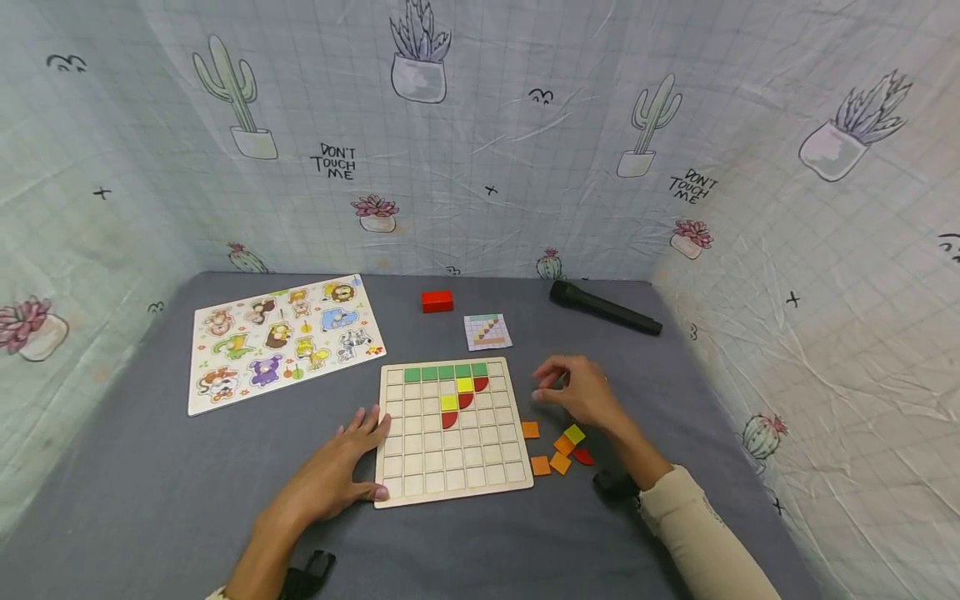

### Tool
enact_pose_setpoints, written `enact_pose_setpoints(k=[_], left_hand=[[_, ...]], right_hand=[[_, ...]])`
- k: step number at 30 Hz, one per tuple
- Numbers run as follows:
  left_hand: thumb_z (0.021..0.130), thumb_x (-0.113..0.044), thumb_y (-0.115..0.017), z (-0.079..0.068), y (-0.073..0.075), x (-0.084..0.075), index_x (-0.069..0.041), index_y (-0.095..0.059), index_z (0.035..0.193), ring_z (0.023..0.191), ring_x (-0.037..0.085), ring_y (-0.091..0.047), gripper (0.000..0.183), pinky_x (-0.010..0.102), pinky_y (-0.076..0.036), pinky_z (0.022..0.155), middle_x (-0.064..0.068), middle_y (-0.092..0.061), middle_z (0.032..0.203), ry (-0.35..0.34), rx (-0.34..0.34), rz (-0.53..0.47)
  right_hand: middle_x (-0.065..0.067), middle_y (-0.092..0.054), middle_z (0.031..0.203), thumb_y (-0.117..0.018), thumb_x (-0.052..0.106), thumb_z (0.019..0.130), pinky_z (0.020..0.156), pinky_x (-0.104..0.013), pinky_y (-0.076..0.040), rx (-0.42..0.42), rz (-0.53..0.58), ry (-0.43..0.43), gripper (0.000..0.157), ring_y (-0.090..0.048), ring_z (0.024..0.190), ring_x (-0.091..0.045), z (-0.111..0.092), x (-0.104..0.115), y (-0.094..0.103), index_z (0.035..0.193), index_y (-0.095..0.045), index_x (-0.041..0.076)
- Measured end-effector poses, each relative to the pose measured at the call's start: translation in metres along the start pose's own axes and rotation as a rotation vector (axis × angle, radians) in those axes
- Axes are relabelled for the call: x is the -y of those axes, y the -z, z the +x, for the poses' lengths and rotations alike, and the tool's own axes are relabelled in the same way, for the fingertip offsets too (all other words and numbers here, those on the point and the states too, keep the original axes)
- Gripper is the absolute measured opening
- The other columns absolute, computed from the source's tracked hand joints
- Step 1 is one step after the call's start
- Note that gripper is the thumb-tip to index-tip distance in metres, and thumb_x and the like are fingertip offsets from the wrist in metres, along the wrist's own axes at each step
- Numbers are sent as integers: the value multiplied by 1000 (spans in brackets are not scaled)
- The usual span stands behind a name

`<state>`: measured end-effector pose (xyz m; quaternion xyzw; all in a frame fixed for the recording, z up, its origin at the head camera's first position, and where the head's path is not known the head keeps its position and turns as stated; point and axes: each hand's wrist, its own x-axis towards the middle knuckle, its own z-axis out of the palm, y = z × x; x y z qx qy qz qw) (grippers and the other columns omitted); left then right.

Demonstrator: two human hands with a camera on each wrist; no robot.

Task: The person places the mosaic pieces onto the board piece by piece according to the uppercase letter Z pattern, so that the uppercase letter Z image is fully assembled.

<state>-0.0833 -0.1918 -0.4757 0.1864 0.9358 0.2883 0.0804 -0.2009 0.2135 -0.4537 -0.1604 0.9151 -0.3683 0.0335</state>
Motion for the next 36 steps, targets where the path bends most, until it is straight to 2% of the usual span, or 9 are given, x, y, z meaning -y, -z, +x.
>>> enact_pose_setpoints(k=[5, 12, 16, 19, 21, 23, 26, 30, 36], left_hand=[[77, -31, -93, 0, 0, 0, 0, -40, 162, 159, 54, -22, 105, 73, -26, 124, 28, -29, 171, -8, -8, -5], [77, -30, -93, 0, 1, -1, 1, -40, 162, 160, 54, -21, 105, 73, -25, 125, 27, -29, 171, -5, -14, -24], [77, -30, -93, 0, 1, -1, 0, -40, 162, 160, 53, -22, 105, 73, -25, 125, 27, -29, 171, -5, -17, -22], [77, -31, -93, -1, 1, -1, 0, -40, 162, 160, 52, -22, 105, 73, -25, 125, 26, -29, 172, 2, -14, -28], [77, -32, -93, -1, 1, -1, 0, -41, 162, 160, 53, -22, 105, 73, -26, 125, 27, -30, 171, 3, -14, -26], [76, -32, -93, -1, 1, -2, 0, -41, 162, 160, 53, -23, 105, 73, -26, 125, 27, -30, 171, 6, -13, -30], [76, -31, -93, -1, 1, -3, -1, -41, 162, 160, 52, -22, 105, 72, -25, 125, 27, -30, 171, 10, -13, -31], [76, -32, -93, -1, 1, -2, -1, -40, 163, 160, 52, -22, 106, 72, -25, 125, 27, -29, 172, 11, -9, -28], [76, -34, -93, -2, 1, -2, -1, -40, 163, 160, 52, -22, 107, 72, -26, 125, 27, -29, 172, 9, 1, -18]], right_hand=[[-5, -75, 94, -87, 16, 89, 63, -27, -45, -33, -5, -48, 26, -55, 73, -19, -5, -26, 21, 112, -79, 7], [-13, -79, 102, -88, 12, 88, 67, -27, -48, -99, -71, -57, 25, -62, 80, -22, -9, -58, 44, 111, -80, 6], [-14, -80, 108, -89, 11, 87, 81, -41, -57, -130, -116, -93, 26, -71, 94, -32, -11, -69, 49, 112, -81, 7], [-14, -80, 111, -88, 11, 88, 97, -55, -55, -132, -137, -124, 26, -72, 107, -36, -11, -73, 50, 113, -82, 7], [-14, -80, 111, -87, 12, 89, 102, -59, -53, -123, -154, -140, 25, -71, 109, -37, -10, -75, 50, 113, -82, 7], [-12, -80, 107, -86, 14, 90, 100, -57, -53, -106, -186, -158, 21, -71, 105, -35, -8, -75, 50, 110, -82, 9], [-7, -78, 94, -86, 19, 91, 88, -48, -54, -73, -229, -186, 14, -69, 91, -27, -5, -72, 50, 103, -82, 11], [-1, -71, 82, -87, 23, 90, 72, -34, -47, -23, -246, -225, 15, -61, 74, -18, -5, -66, 50, 94, -77, 13], [-1, -67, 77, -87, 24, 90, 64, -31, -45, 30, -238, -229, 19, -57, 67, -17, -8, -52, 46, 91, -73, 12]])
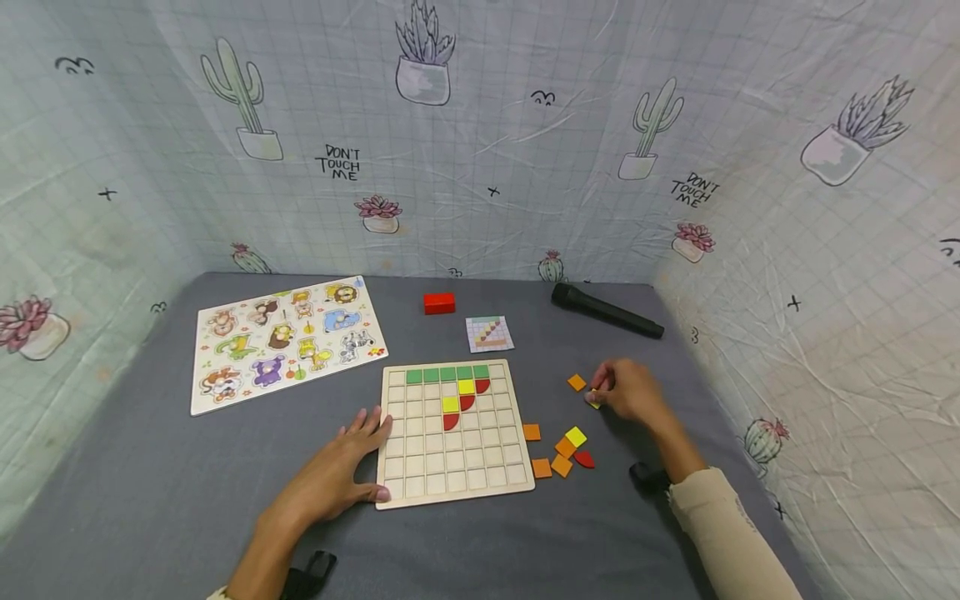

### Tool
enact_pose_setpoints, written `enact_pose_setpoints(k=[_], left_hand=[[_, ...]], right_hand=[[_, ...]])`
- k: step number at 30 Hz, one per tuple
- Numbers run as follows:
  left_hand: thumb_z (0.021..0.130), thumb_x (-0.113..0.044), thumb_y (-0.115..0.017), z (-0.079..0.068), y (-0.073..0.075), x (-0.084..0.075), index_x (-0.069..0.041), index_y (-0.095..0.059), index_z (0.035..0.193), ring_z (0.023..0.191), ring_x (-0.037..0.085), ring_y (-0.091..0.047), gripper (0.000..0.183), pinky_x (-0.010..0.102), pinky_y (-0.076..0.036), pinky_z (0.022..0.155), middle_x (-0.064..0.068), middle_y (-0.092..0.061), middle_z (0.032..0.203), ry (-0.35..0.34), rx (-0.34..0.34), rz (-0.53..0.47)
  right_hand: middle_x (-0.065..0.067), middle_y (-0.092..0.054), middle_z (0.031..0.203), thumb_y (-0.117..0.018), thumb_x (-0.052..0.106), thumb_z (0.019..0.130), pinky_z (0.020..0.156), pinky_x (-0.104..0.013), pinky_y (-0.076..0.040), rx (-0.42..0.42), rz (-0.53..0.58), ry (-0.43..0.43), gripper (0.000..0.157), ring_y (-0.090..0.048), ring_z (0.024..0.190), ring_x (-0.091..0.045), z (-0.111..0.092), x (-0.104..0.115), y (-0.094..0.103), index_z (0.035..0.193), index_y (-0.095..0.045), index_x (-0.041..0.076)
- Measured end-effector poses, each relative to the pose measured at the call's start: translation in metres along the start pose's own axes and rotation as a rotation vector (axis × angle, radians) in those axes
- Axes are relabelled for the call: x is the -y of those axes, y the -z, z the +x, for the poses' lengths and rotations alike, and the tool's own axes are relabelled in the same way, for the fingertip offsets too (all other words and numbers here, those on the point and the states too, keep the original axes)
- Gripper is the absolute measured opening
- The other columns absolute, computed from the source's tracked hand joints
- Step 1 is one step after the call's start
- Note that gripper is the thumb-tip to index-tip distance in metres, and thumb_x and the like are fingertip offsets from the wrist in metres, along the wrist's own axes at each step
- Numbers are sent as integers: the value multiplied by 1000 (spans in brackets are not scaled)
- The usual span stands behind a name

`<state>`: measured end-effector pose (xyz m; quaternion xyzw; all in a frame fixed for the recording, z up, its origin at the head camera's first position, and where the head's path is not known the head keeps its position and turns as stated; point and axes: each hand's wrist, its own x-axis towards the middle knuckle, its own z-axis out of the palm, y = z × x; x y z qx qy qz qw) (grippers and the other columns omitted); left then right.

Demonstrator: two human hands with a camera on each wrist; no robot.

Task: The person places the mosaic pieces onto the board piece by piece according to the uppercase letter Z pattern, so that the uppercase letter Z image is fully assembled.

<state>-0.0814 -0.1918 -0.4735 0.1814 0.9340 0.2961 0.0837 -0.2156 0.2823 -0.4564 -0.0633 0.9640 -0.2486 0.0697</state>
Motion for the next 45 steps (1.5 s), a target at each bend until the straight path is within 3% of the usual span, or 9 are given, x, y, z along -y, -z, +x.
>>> enact_pose_setpoints(k=[9, 23, 35, 45], left_hand=[[76, -33, -93, 0, 1, 0, -1, -40, 163, 160, 52, -22, 106, 72, -26, 125, 27, -30, 172, -1, -3, 2], [76, -33, -93, -1, -2, 3, -2, -40, 163, 160, 52, -22, 106, 72, -26, 125, 26, -29, 172, 5, 5, 2], [76, -32, -93, -1, -1, 1, -2, -40, 163, 160, 53, -22, 106, 73, -26, 125, 26, -29, 172, -1, -3, -5], [76, -32, -93, -1, 0, -2, -1, -41, 162, 160, 53, -23, 105, 72, -26, 125, 27, -30, 171, -1, -9, -3]], right_hand=[[-1, -67, 79, -84, 20, 94, 63, -31, -46, 7, 77, 84, 12, -57, 69, -18, -8, 45, -8, 91, -73, 15], [5, -67, 80, -86, 22, 90, 66, -31, -47, 96, 206, 203, 14, -59, 73, -15, -9, 124, -54, 87, -73, 22], [8, -66, 75, -89, 22, 89, 64, -27, -45, 155, 154, 290, 18, -59, 70, -11, 0, 174, -87, 83, -71, 24], [10, -64, 69, -90, 22, 87, 61, -27, -45, 152, 63, 274, 21, -58, 68, -8, 5, 198, -106, 78, -70, 24]])
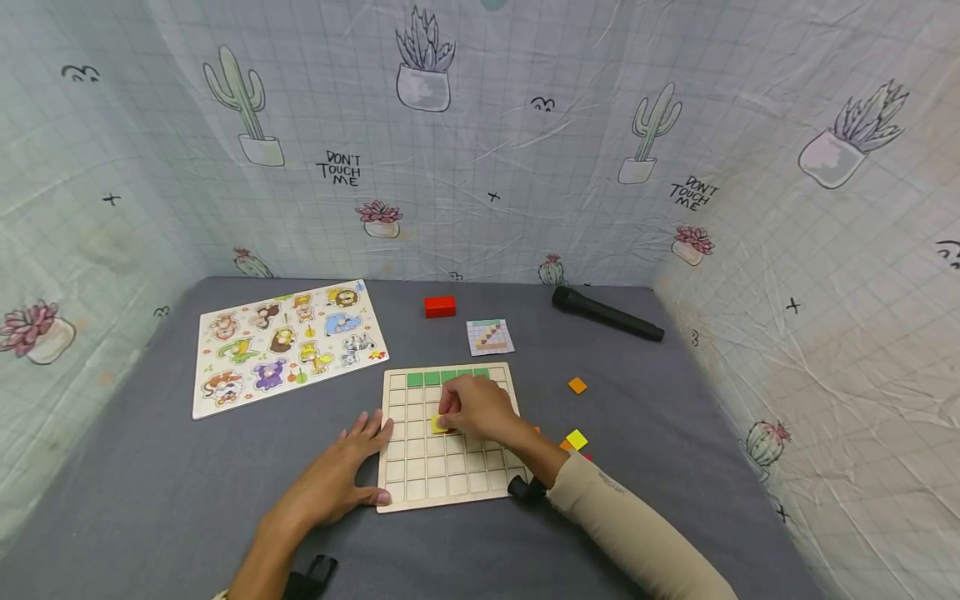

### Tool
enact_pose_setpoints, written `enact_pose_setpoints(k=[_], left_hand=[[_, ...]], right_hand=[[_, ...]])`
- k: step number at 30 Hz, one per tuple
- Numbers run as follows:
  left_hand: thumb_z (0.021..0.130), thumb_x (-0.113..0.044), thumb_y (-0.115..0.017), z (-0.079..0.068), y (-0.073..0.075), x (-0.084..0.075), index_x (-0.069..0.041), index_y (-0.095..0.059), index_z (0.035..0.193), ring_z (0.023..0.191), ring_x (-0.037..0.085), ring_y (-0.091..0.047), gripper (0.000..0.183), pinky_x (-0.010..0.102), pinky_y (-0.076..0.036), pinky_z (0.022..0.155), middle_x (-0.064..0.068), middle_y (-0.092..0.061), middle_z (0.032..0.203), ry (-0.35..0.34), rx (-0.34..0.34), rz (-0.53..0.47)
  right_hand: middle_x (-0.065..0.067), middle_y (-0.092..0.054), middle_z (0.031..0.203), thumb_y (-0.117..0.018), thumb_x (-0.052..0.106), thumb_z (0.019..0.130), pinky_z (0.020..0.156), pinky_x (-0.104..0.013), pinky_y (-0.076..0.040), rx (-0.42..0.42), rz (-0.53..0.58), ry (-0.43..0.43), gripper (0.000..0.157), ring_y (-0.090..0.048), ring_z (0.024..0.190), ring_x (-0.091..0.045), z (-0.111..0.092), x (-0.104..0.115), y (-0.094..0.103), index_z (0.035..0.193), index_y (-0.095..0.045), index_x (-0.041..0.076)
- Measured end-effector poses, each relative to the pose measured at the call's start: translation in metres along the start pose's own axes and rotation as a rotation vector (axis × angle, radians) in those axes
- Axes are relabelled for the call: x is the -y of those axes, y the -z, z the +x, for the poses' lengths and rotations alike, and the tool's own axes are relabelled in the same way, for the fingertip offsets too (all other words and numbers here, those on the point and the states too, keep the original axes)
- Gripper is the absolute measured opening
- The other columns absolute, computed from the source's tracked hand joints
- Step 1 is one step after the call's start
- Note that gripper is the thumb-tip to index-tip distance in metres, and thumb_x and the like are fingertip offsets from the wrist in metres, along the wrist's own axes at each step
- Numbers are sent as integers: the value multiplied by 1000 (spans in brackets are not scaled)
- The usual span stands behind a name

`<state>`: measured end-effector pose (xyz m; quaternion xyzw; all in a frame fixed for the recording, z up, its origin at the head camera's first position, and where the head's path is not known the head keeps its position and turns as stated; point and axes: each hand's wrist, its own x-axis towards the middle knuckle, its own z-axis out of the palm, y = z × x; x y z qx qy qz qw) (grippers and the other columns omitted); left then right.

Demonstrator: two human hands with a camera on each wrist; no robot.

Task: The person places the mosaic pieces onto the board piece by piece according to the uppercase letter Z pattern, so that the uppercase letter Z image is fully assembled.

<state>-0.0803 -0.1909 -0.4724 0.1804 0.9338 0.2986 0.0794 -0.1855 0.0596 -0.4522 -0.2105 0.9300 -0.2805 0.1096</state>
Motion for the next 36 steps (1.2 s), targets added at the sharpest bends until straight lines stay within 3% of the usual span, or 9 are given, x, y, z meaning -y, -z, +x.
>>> enact_pose_setpoints(k=[10, 16, 27, 36], left_hand=[[77, -32, -92, 1, -1, 0, -1, -40, 163, 160, 53, -22, 105, 72, -26, 125, 28, -29, 171, 0, 8, -5], [77, -32, -92, 1, -2, 2, -1, -40, 163, 160, 53, -23, 105, 72, -27, 125, 27, -30, 171, -9, 7, 5], [75, -31, -94, 2, -3, 3, -1, -41, 162, 160, 53, -22, 107, 73, -26, 125, 27, -29, 171, -5, 4, 2], [75, -33, -93, 0, -1, 4, -2, -40, 163, 160, 52, -21, 107, 73, -26, 125, 26, -29, 172, -1, 6, 2]], right_hand=[[12, -62, 67, -91, 22, 86, 58, -26, -45, 15, -97, 40, 21, -56, 65, -6, 4, 6, -8, 77, -72, 23], [12, -66, 72, -93, 19, 82, 64, -24, -48, 46, -35, 74, 15, -58, 69, -3, -1, -2, 0, 84, -78, 21], [6, -70, 84, -88, 17, 89, 73, -29, -50, 22, 166, 53, 14, -63, 85, -15, -27, -36, 33, 100, -80, 14], [2, -74, 90, -84, 15, 92, 60, -25, -44, -54, 190, 7, 17, -52, 67, -17, -62, -75, 64, 107, -80, 9]])
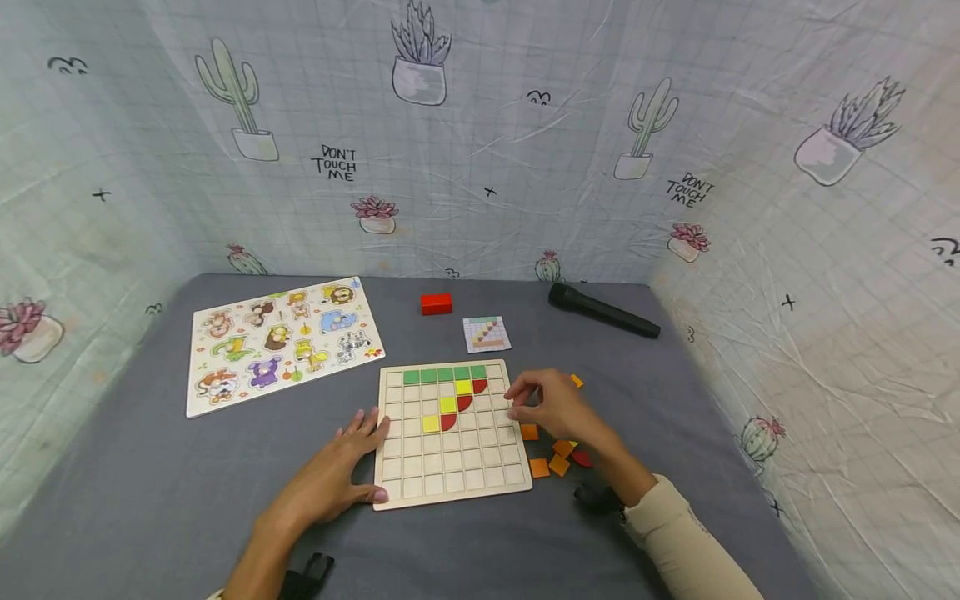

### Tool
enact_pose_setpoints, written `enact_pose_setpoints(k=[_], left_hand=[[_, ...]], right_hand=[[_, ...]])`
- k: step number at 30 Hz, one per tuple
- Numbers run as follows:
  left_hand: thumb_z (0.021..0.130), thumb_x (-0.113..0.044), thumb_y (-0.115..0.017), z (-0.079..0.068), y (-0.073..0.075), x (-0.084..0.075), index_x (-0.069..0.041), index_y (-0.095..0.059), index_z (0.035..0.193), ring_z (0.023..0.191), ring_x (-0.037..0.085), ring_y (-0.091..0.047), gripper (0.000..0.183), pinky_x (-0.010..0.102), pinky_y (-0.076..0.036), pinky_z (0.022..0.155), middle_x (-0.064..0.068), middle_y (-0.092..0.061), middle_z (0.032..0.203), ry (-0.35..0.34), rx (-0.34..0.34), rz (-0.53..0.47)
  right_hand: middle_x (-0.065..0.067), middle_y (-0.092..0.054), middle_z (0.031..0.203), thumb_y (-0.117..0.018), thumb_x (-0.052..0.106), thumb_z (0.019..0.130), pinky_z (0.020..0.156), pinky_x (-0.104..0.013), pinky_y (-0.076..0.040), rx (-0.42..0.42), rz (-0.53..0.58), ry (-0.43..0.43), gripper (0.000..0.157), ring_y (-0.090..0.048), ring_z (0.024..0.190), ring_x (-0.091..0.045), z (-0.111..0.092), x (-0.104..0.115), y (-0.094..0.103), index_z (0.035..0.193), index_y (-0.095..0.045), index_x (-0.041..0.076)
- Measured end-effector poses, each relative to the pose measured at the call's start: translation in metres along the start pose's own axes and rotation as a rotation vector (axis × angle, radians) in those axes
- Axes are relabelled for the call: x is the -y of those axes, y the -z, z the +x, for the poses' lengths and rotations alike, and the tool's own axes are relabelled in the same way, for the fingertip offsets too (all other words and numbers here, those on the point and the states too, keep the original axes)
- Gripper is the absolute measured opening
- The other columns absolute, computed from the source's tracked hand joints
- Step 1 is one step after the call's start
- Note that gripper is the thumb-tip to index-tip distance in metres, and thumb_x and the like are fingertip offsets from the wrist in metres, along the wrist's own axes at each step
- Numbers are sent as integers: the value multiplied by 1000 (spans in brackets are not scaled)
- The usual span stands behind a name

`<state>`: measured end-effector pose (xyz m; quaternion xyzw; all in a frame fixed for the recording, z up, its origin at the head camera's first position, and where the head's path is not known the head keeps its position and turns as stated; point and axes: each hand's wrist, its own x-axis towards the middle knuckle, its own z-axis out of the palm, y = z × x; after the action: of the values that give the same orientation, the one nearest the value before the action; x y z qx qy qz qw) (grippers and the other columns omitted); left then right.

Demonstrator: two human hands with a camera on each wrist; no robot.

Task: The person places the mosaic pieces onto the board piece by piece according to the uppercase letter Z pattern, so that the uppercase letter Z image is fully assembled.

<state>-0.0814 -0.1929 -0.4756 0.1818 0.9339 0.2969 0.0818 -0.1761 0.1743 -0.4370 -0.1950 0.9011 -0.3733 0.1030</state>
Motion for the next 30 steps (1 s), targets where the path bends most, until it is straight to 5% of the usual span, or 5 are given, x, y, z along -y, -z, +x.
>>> enact_pose_setpoints(k=[15, 21, 30], left_hand=[[75, -33, -94, 0, 0, 1, -3, -40, 163, 160, 52, -22, 107, 72, -26, 125, 26, -29, 172, 18, 13, 16], [75, -33, -94, 1, 0, 0, -3, -40, 163, 161, 52, -22, 107, 72, -25, 126, 26, -29, 172, 25, 12, 18], [76, -33, -93, 0, 0, -1, -3, -40, 163, 161, 52, -21, 107, 72, -25, 126, 26, -29, 172, 20, 11, 15]], right_hand=[[-4, -76, 94, -91, 9, 83, 63, -26, -48, -61, -75, -68, 25, -58, 73, -16, -52, -61, 34, 106, -81, 9], [1, -71, 89, -92, 10, 82, 76, -27, -50, -24, -166, -70, 24, -62, 82, -15, -55, -73, 33, 102, -82, 16], [7, -65, 81, -92, 13, 83, 71, -26, -48, -29, -180, -100, 21, -57, 73, -9, -48, -74, 28, 91, -74, 19]])
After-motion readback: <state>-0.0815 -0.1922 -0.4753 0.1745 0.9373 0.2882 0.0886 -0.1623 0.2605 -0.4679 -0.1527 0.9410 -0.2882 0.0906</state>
